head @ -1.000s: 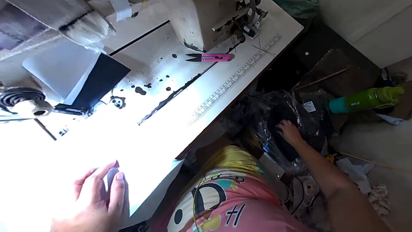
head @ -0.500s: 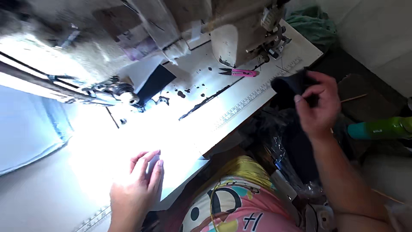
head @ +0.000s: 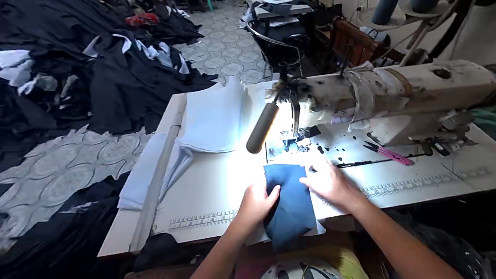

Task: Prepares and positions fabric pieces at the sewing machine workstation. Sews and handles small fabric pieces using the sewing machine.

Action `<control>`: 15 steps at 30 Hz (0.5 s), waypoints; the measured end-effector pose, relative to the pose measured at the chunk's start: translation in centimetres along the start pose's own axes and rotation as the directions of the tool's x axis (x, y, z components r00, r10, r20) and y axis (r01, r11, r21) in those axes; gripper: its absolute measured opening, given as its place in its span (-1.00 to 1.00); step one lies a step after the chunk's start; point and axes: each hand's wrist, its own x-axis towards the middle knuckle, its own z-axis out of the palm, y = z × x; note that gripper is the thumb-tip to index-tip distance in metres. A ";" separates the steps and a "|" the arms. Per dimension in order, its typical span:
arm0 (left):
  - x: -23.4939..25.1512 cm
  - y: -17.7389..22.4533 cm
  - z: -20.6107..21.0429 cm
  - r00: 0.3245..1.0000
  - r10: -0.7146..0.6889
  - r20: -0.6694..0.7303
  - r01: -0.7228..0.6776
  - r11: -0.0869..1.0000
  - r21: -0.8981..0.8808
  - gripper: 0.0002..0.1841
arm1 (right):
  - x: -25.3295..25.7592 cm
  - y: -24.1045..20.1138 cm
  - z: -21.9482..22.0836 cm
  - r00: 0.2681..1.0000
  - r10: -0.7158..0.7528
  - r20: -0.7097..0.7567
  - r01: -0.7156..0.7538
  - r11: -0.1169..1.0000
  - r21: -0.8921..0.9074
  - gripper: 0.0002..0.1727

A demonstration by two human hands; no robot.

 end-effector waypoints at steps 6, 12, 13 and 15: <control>2.4 1.5 -1.8 0.983 0.007 0.185 -0.050 0.971 0.233 -0.52 | 5.8 1.5 -1.9 0.852 0.114 0.511 -0.028 0.984 -0.174 -0.49; 7.4 0.0 -3.6 0.940 0.057 0.336 -0.167 0.937 0.308 -0.56 | 6.1 3.5 -1.2 0.931 0.032 0.363 -0.026 0.999 -0.023 -0.58; 7.9 -0.6 -3.6 0.937 0.080 0.340 -0.161 0.963 0.216 -0.56 | 5.8 3.4 -1.1 0.954 0.043 0.296 -0.054 0.998 0.029 -0.58; 8.1 -1.3 -3.4 0.944 0.078 0.321 -0.100 0.994 0.053 -0.56 | 5.3 2.8 -1.0 0.969 0.149 0.198 -0.180 0.973 0.146 -0.29</control>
